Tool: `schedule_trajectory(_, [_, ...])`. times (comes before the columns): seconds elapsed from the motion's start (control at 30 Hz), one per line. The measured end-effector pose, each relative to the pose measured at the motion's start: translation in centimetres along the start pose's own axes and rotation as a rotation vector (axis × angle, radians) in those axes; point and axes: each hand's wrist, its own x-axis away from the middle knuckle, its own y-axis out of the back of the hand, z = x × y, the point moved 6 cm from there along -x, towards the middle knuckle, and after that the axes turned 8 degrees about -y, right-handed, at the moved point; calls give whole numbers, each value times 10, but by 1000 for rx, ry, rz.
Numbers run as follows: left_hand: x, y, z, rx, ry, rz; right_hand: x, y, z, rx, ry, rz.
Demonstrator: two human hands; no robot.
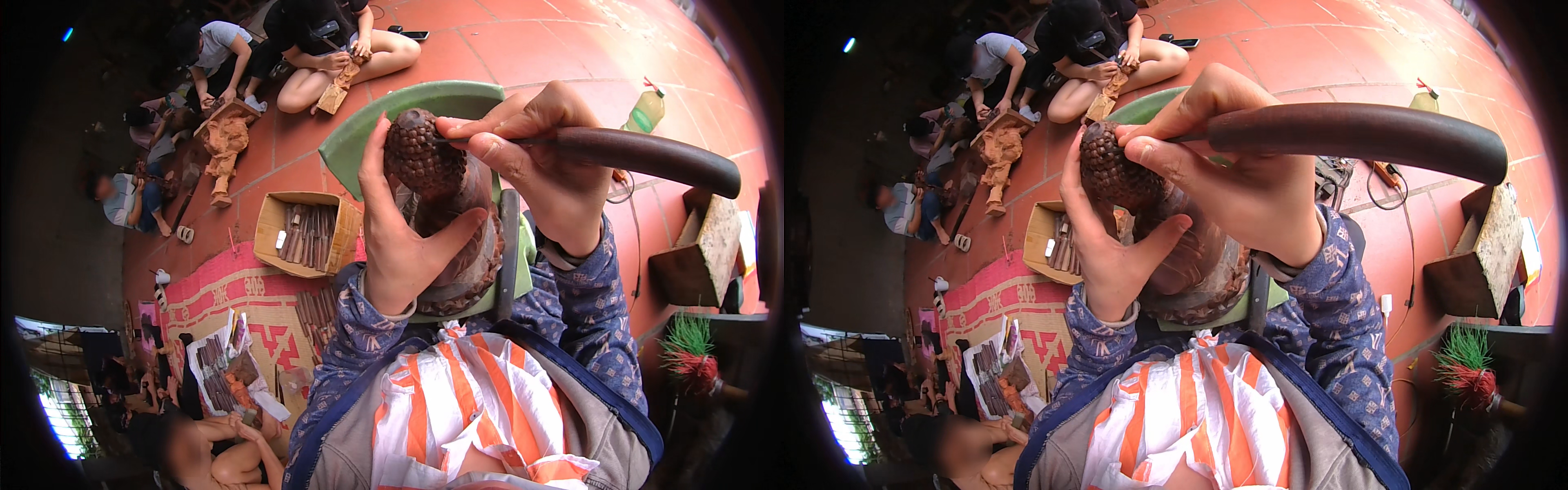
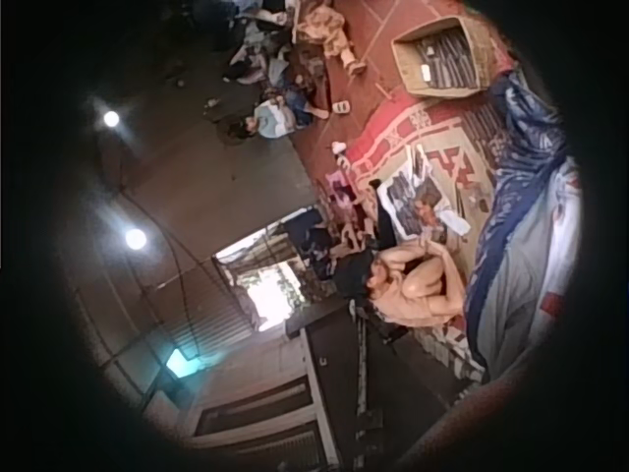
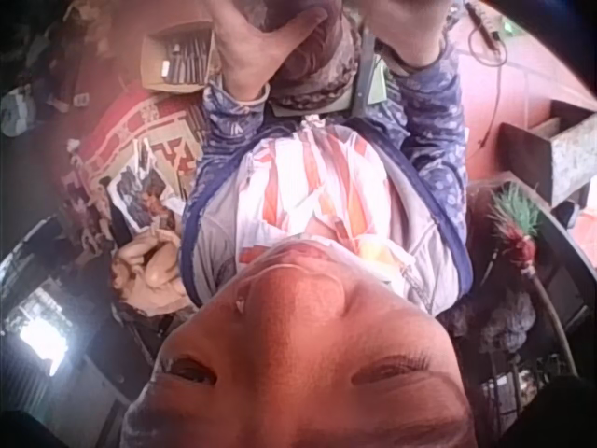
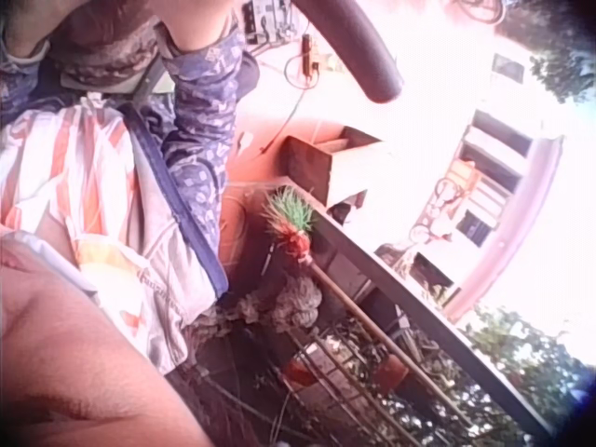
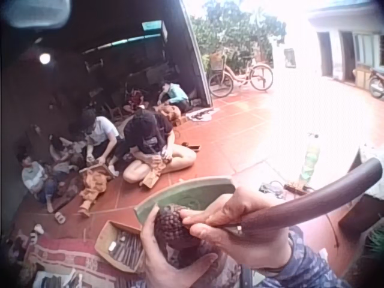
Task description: The person carves a dark, textured wooden object using a small chisel. They hold the object in their left hand and use the chisel in their right hand to shape the surface. The person rotates the object periodically to access different areas while continuing to carve.
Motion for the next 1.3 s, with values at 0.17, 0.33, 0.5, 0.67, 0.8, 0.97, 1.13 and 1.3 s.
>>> schedule_trajectory(0.17, [0,1,0,-14,-26,1,4,-7,6,58,98,25])
schedule_trajectory(0.33, [0,0,0,-13,-39,4,7,-8,7,41,140,22])
schedule_trajectory(0.5, [0,1,0,-33,-31,0,5,-13,11,125,101,2])
schedule_trajectory(0.67, [1,2,1,-58,-38,-6,-11,-12,22,292,-21,-1])
schedule_trajectory(0.8, [1,2,6,-11,-8,-23,-30,-1,13,48,-417,179])
schedule_trajectory(0.97, [4,4,9,90,57,-35,-14,6,13,-59,-393,192])
schedule_trajectory(1.13, [13,28,-15,-107,-275,-145,25,2,13,-62,-285,47])
schedule_trajectory(1.3, [17,30,-34,-291,-340,-129,41,-15,9,-89,-76,10])
